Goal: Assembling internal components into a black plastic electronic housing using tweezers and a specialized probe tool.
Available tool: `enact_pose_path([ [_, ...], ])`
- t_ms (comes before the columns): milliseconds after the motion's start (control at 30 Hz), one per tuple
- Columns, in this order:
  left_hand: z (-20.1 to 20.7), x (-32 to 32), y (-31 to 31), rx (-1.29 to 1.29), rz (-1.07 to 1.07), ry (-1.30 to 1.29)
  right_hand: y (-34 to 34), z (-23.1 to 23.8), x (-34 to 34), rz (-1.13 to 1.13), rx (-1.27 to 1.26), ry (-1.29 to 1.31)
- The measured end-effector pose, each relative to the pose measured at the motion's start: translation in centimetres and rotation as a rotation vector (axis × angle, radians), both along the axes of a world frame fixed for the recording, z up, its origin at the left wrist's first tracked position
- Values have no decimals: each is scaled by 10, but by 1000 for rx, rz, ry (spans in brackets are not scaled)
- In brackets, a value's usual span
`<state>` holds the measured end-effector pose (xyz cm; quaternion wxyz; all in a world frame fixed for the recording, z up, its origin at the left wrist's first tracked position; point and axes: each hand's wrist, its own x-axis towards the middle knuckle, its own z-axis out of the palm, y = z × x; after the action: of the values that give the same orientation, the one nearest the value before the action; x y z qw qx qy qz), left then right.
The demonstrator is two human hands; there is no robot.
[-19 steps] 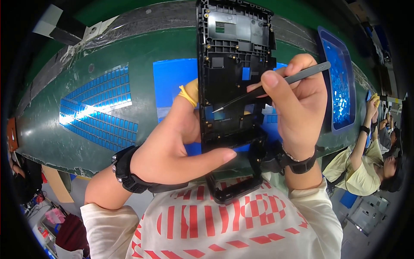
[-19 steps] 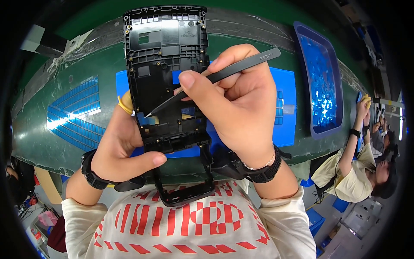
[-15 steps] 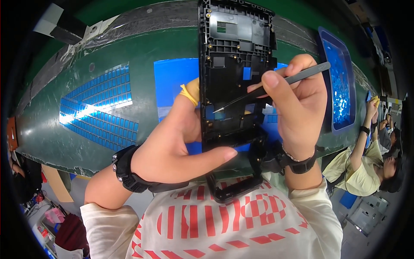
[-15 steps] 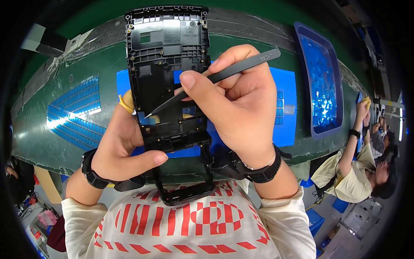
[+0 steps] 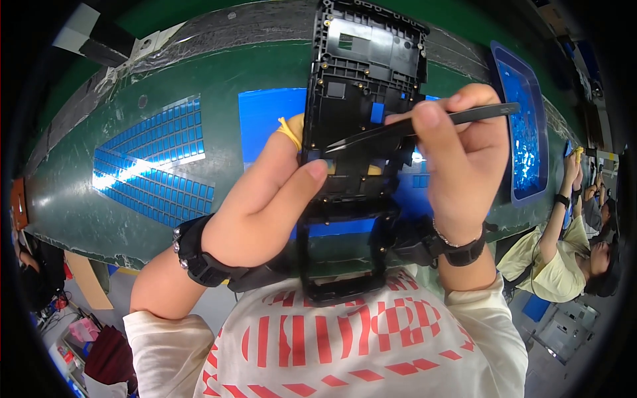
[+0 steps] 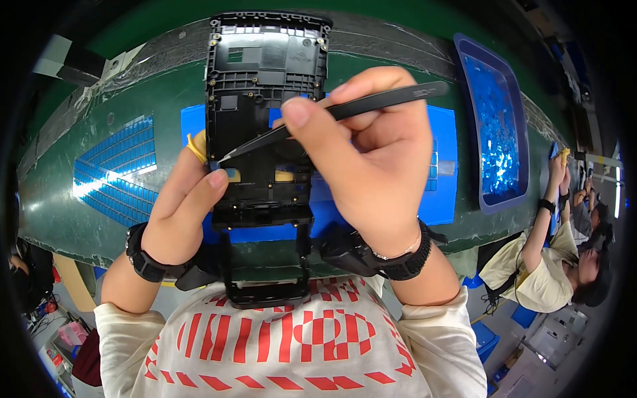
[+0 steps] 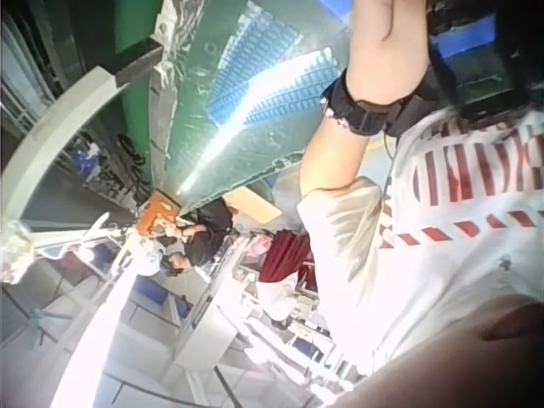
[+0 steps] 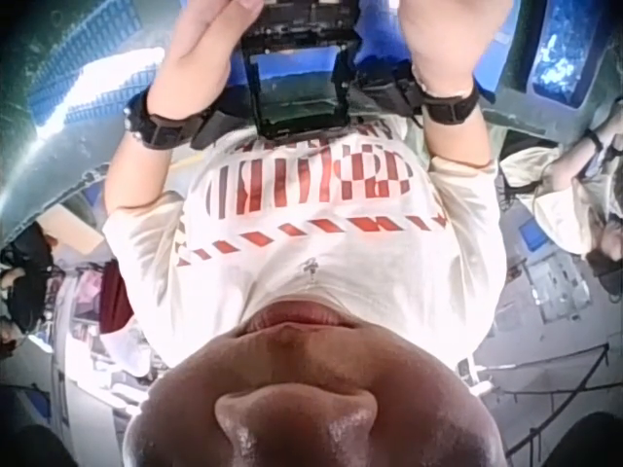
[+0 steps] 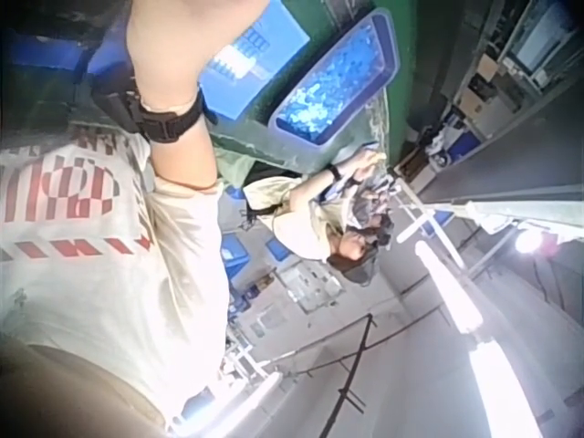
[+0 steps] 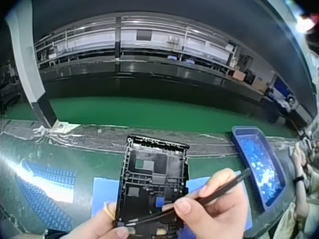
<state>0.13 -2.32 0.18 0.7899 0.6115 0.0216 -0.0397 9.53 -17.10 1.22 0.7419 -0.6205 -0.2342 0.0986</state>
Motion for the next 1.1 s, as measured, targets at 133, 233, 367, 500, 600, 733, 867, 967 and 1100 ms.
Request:
enact_pose_path([
  [133,2,4,6,-166,6,123,-5,3,1,-73,18,-35],
  [233,0,7,11,-41,58,204,-6,-1,6,-47,97,-94],
  [367,-2,15,22,-37,-36,252,-13,-5,11,3,39,-264],
  [500,-11,11,19,-162,-178,282,-13,-3,7,160,22,-120],
  [600,-7,4,10,-286,-110,281,-8,-4,3,239,63,4],
  [733,-6,6,11,-282,-264,252,-7,-6,3,294,64,40],
  [867,-3,9,9,-143,-199,212,-6,-9,6,317,41,76],
  [967,-5,6,15,-183,-352,250,-5,-10,3,331,40,69],
  [1100,-3,4,14,-159,-327,242,-5,-9,2,335,46,81],
])
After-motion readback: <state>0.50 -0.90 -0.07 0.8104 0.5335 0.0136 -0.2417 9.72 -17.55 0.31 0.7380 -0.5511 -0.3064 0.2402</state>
